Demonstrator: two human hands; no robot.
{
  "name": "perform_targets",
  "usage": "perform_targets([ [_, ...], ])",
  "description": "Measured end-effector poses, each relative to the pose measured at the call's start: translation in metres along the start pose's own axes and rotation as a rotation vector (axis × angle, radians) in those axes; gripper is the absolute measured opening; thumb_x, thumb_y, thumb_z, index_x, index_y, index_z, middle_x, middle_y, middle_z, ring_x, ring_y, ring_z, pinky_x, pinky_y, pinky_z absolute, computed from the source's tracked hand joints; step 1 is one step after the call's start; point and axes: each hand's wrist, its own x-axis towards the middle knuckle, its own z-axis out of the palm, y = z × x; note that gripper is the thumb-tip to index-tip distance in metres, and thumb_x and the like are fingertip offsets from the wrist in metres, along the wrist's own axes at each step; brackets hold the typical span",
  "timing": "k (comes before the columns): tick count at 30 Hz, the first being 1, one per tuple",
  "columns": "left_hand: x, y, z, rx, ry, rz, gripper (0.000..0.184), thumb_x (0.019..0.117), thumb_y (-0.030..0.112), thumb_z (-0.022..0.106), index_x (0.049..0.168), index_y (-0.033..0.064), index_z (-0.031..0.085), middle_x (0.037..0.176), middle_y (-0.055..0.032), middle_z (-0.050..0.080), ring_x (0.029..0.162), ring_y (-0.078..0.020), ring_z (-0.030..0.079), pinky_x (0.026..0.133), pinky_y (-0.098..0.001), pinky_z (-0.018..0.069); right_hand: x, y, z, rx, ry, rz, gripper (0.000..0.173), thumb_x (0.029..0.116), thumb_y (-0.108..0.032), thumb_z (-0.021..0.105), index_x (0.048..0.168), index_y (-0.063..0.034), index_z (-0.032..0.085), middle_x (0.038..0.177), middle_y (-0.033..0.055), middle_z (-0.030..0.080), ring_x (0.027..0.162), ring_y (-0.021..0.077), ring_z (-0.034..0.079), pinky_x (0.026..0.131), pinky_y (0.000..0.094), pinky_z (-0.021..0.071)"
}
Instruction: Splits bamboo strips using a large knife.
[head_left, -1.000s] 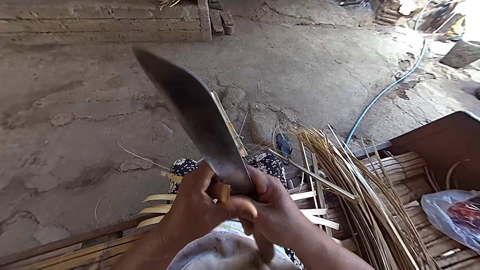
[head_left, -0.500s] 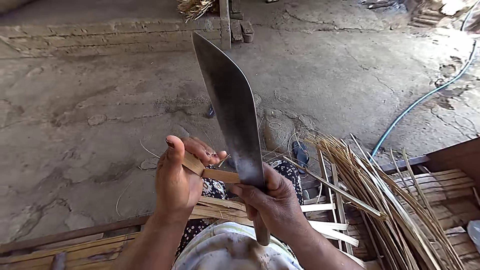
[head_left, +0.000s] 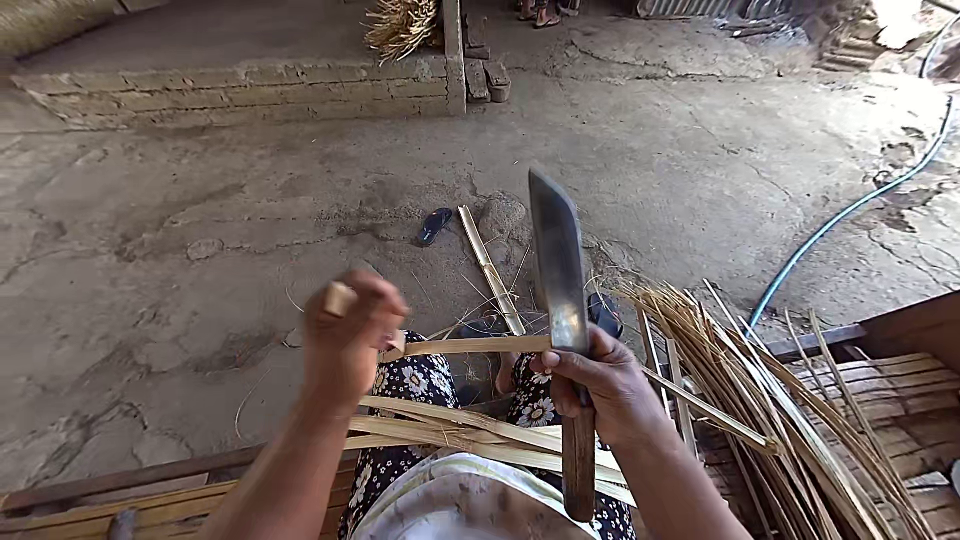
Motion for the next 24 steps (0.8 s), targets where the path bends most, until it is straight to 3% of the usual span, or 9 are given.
perform_targets([
  [2, -0.001, -0.011, 0.012, 0.139, -0.136, 0.003, 0.015, 0.0981, 0.040, 0.067, 0.092, 0.0278, 0.072, 0.078, 0.0173, 0.065, 0.059, 0.0093, 0.050, 0.053, -0.0095, 0.0420, -0.005, -0.023, 0.012, 0.063, -0.140, -0.133, 0.008, 0.0930, -0.003, 0.069, 0.100, -0.0030, 0.066, 0.084, 0.0146, 0.076, 0.047, 0.0092, 0.063, 0.042, 0.0208, 0.0532],
  [4, 0.002, -0.019, 0.010, 0.174, -0.116, -0.030, 0.018, 0.0989, 0.041, 0.065, 0.091, 0.0260, 0.074, 0.077, 0.0169, 0.065, 0.057, 0.0091, 0.047, 0.051, -0.0101, 0.0390, -0.006, -0.045, 0.014, 0.030, -0.204, -0.269, 0.004, 0.0959, -0.008, 0.069, 0.100, -0.0069, 0.069, 0.085, 0.0111, 0.076, 0.051, 0.0073, 0.064, 0.046, 0.0199, 0.0544],
  [6, 0.007, -0.014, -0.001, 0.119, -0.055, -0.049, 0.025, 0.0988, 0.050, 0.061, 0.089, 0.0295, 0.072, 0.072, 0.0179, 0.061, 0.054, 0.0080, 0.044, 0.049, -0.0111, 0.0385, -0.002, -0.051, 0.008, -0.042, -0.147, -0.308, 0.003, 0.0960, -0.006, 0.068, 0.099, -0.0074, 0.070, 0.083, 0.0098, 0.076, 0.050, 0.0065, 0.063, 0.046, 0.0188, 0.0538],
  [10, 0.014, 0.000, -0.017, 0.024, 0.089, -0.012, 0.041, 0.0989, 0.058, 0.055, 0.078, 0.0247, 0.067, 0.059, 0.0131, 0.052, 0.047, 0.0005, 0.044, 0.047, -0.0167, 0.0415, 0.012, -0.026, -0.010, -0.055, 0.021, -0.158, 0.005, 0.0947, -0.001, 0.064, 0.099, -0.0020, 0.065, 0.079, 0.0134, 0.074, 0.044, 0.0088, 0.059, 0.041, 0.0205, 0.0511],
  [15, 0.019, 0.010, -0.066, 0.014, 0.261, -0.005, 0.053, 0.1091, 0.051, 0.032, 0.072, 0.0237, 0.059, 0.053, 0.0123, 0.046, 0.042, -0.0015, 0.040, 0.043, -0.0184, 0.0388, 0.016, -0.001, -0.061, -0.107, 0.247, -0.051, 0.008, 0.0956, -0.001, 0.058, 0.103, -0.0005, 0.060, 0.074, 0.0107, 0.071, 0.041, 0.0090, 0.055, 0.036, 0.0216, 0.0470],
  [19, 0.024, 0.011, -0.095, 0.041, 0.389, -0.012, 0.059, 0.1108, 0.048, 0.019, 0.069, 0.0222, 0.052, 0.047, 0.0103, 0.039, 0.038, -0.0042, 0.038, 0.041, -0.0209, 0.0394, 0.015, 0.004, -0.103, -0.208, 0.400, -0.020, 0.007, 0.0962, 0.000, 0.058, 0.103, -0.0020, 0.059, 0.071, 0.0084, 0.070, 0.038, 0.0078, 0.052, 0.034, 0.0215, 0.0445],
  [21, 0.028, 0.011, -0.081, 0.054, 0.336, 0.002, 0.051, 0.1103, 0.046, 0.031, 0.072, 0.0239, 0.057, 0.052, 0.0120, 0.046, 0.040, -0.0019, 0.040, 0.042, -0.0189, 0.0391, 0.017, -0.006, -0.090, -0.249, 0.374, -0.065, 0.008, 0.0941, -0.001, 0.060, 0.102, -0.0018, 0.061, 0.072, 0.0081, 0.071, 0.040, 0.0076, 0.054, 0.035, 0.0210, 0.0452],
  [23, 0.031, 0.008, -0.055, 0.073, 0.186, 0.035, 0.030, 0.1036, 0.049, 0.054, 0.085, 0.0288, 0.066, 0.064, 0.0158, 0.058, 0.045, 0.0036, 0.043, 0.043, -0.0141, 0.0384, 0.018, -0.026, -0.066, -0.278, 0.292, -0.176, 0.005, 0.0928, -0.002, 0.063, 0.098, -0.0039, 0.063, 0.073, 0.0067, 0.073, 0.041, 0.0069, 0.056, 0.037, 0.0198, 0.0475],
  [24, 0.035, 0.004, -0.043, 0.082, 0.114, 0.058, 0.024, 0.0988, 0.051, 0.061, 0.092, 0.0296, 0.070, 0.065, 0.0169, 0.057, 0.046, 0.0046, 0.042, 0.043, -0.0132, 0.0376, 0.017, -0.038, -0.055, -0.298, 0.254, -0.248, 0.005, 0.0942, -0.006, 0.064, 0.100, -0.0058, 0.064, 0.074, 0.0058, 0.074, 0.042, 0.0066, 0.057, 0.037, 0.0196, 0.0484],
])
